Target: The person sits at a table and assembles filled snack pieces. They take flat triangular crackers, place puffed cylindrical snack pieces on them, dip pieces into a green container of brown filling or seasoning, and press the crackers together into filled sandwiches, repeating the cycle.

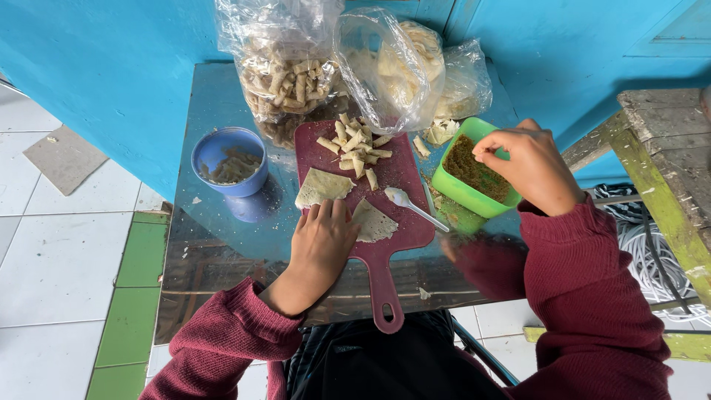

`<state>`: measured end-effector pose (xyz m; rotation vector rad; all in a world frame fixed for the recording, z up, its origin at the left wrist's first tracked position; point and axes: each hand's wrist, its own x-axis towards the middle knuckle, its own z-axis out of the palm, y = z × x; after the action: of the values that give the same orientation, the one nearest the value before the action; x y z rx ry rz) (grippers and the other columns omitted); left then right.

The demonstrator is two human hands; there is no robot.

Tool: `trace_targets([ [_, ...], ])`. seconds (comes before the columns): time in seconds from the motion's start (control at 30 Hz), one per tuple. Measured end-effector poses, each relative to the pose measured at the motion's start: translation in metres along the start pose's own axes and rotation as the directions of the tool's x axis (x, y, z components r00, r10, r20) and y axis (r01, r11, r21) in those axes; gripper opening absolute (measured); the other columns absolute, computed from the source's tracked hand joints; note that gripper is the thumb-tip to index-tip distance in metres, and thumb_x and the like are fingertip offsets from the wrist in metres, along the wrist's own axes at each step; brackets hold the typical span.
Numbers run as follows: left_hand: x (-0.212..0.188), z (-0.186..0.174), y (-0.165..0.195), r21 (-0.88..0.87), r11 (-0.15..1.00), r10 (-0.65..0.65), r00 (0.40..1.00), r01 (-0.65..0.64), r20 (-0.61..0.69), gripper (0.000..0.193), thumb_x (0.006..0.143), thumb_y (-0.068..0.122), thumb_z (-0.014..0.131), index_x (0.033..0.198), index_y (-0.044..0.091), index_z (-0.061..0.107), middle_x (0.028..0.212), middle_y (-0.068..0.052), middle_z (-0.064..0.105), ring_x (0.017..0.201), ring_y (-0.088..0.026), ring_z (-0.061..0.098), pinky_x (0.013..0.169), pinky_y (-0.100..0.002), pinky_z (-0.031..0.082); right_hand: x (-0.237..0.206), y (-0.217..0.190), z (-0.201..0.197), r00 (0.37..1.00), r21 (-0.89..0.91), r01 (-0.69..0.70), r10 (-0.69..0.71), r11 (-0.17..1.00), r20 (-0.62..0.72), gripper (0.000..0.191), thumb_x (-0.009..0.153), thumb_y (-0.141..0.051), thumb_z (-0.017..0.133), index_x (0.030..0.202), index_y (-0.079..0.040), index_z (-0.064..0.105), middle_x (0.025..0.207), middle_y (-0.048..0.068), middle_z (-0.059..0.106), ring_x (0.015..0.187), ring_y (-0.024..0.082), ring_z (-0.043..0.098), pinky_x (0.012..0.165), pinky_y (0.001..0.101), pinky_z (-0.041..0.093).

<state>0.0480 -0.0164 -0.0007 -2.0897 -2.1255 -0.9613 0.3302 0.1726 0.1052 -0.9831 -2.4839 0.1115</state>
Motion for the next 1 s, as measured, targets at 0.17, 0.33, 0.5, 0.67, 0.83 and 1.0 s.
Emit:
trace_targets([
  [0.17, 0.000, -0.007, -0.006, -0.083, 0.990, -0.102, 0.982, 0.116, 0.156, 0.035, 0.093, 0.031, 0.070, 0.111, 0.006, 0.054, 0.097, -0.012, 0.069, 0.096, -0.032, 0.068, 0.085, -0.044, 0.052, 0.001, -0.058, 0.016, 0.966, 0.119, 0.253, -0.244, 0.960, -0.085, 0.006, 0.086, -0.011, 0.078, 0.091, -0.012, 0.075, 0.088, 0.001, 0.075, 0.079, 0.022, 0.061, 0.078, 0.0371, 0.048],
  [0.33, 0.003, -0.008, -0.006, -0.100, 0.992, -0.063, 0.990, 0.076, 0.130, 0.050, 0.083, 0.039, 0.077, 0.115, 0.007, 0.056, 0.102, -0.013, 0.070, 0.098, -0.035, 0.068, 0.085, -0.046, 0.051, -0.002, -0.110, 0.082, 0.933, 0.274, 0.332, -0.358, 0.903, 0.048, 0.007, 0.084, -0.013, 0.078, 0.088, -0.012, 0.072, 0.084, -0.002, 0.072, 0.085, 0.020, 0.059, 0.083, 0.0364, 0.046],
  [0.5, 0.003, -0.003, -0.004, -0.095, 0.993, -0.059, 0.995, 0.066, 0.080, 0.058, 0.076, 0.043, 0.080, 0.115, 0.008, 0.057, 0.103, -0.012, 0.070, 0.099, -0.033, 0.068, 0.086, -0.043, 0.052, -0.018, -0.116, 0.110, 0.929, 0.294, 0.314, -0.357, 0.903, 0.103, 0.012, 0.084, -0.011, 0.075, 0.096, -0.009, 0.073, 0.091, 0.000, 0.066, 0.097, 0.024, 0.054, 0.090, 0.0383, 0.043],
  [0.67, 0.002, -0.004, -0.004, -0.098, 0.994, -0.050, 0.997, 0.056, 0.065, 0.055, 0.079, 0.042, 0.081, 0.116, 0.008, 0.058, 0.102, -0.011, 0.070, 0.099, -0.033, 0.068, 0.085, -0.043, 0.053, -0.025, -0.109, 0.111, 0.948, 0.366, 0.257, -0.308, 0.894, 0.087, 0.016, 0.086, -0.009, 0.074, 0.102, -0.013, 0.077, 0.097, 0.001, 0.064, 0.098, 0.024, 0.052, 0.090, 0.0361, 0.042],
  [0.83, 0.001, -0.007, -0.005, -0.132, 0.991, -0.034, 0.999, 0.039, 0.043, 0.050, 0.083, 0.039, 0.079, 0.116, 0.007, 0.057, 0.099, -0.011, 0.071, 0.097, -0.032, 0.069, 0.084, -0.043, 0.053, -0.021, -0.106, 0.112, 0.951, 0.371, 0.282, -0.310, 0.885, 0.017, 0.013, 0.084, -0.010, 0.076, 0.097, -0.013, 0.076, 0.098, 0.001, 0.068, 0.096, 0.024, 0.056, 0.087, 0.0362, 0.046],
  [1.0, 0.000, -0.008, -0.007, -0.164, 0.985, -0.048, 0.996, 0.061, 0.080, 0.038, 0.090, 0.030, 0.073, 0.116, 0.008, 0.056, 0.086, -0.008, 0.071, 0.092, -0.028, 0.071, 0.086, -0.040, 0.054, -0.020, -0.106, 0.116, 0.936, 0.386, 0.328, -0.352, 0.862, -0.010, 0.016, 0.086, -0.004, 0.072, 0.101, -0.007, 0.073, 0.100, 0.004, 0.069, 0.099, 0.026, 0.059, 0.087, 0.0382, 0.051],
])
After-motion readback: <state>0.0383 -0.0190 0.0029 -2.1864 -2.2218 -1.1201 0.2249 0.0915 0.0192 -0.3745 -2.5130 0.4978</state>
